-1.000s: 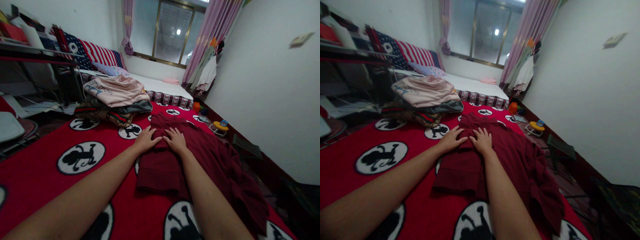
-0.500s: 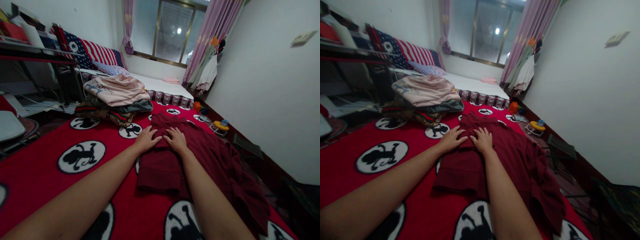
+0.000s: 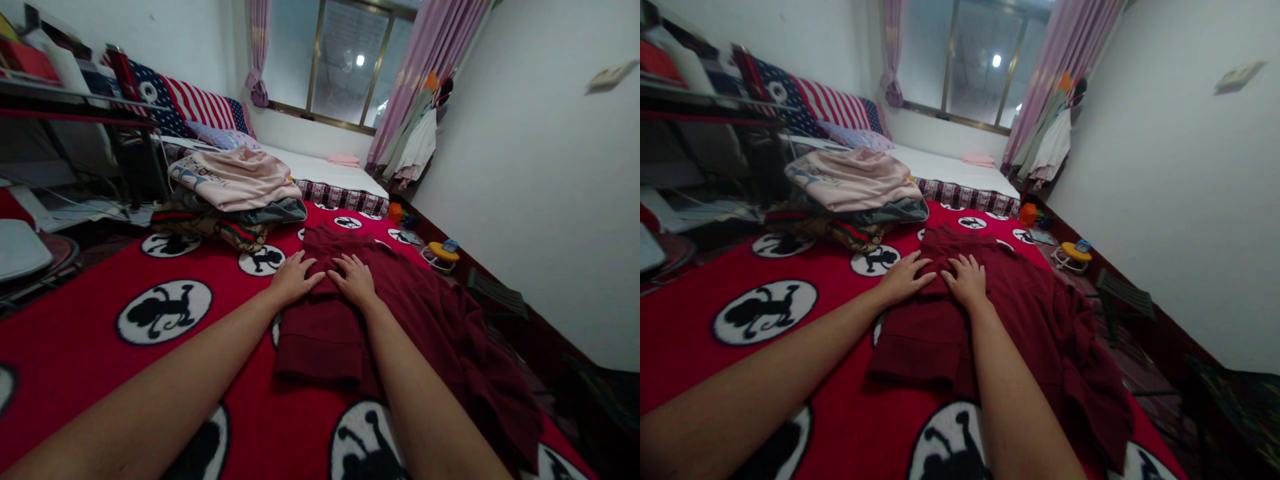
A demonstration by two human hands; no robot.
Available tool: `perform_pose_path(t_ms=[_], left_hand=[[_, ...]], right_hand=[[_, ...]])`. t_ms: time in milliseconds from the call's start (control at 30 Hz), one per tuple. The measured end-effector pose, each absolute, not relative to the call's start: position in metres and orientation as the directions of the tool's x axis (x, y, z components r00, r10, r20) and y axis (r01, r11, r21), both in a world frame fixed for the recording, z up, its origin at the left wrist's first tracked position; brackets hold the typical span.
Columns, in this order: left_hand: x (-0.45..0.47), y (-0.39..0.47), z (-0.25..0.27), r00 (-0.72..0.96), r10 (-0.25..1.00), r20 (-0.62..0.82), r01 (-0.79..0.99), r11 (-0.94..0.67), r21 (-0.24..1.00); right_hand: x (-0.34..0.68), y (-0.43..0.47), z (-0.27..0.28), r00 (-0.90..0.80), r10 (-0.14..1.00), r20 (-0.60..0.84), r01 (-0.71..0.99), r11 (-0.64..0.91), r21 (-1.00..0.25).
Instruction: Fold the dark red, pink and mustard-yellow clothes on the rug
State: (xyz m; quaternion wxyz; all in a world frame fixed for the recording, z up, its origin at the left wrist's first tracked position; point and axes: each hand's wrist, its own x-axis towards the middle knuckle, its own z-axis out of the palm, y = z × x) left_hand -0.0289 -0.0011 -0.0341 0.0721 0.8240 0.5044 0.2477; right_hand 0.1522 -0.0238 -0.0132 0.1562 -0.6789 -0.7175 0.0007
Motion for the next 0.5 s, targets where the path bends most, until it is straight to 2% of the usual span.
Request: perform_pose_path(t_ms=[167, 333, 400, 500], left_hand=[[-0.029, 0.000, -0.035, 0.369, 0.862, 0.347, 0.793, -0.487, 0.366], [-0.031, 0.005, -0.036, 0.381, 0.856, 0.349, 0.779, -0.501, 0.378], [-0.032, 0.008, -0.037, 0.381, 0.856, 0.350, 0.766, -0.504, 0.399], [-0.034, 0.011, -0.037, 0.369, 0.857, 0.359, 0.735, -0.505, 0.452]], right_hand=[[0.151, -0.024, -0.012, -0.038, 0.959, 0.281, 0.963, 0.111, -0.246], [0.142, -0.026, 0.001, -0.143, 0.891, 0.431, 0.853, 0.332, -0.403], [0.139, -0.029, 0.010, -0.193, 0.895, 0.402, 0.803, 0.380, -0.459], [0.135, -0.034, 0.022, -0.364, 0.907, 0.213, 0.760, 0.421, -0.494]])
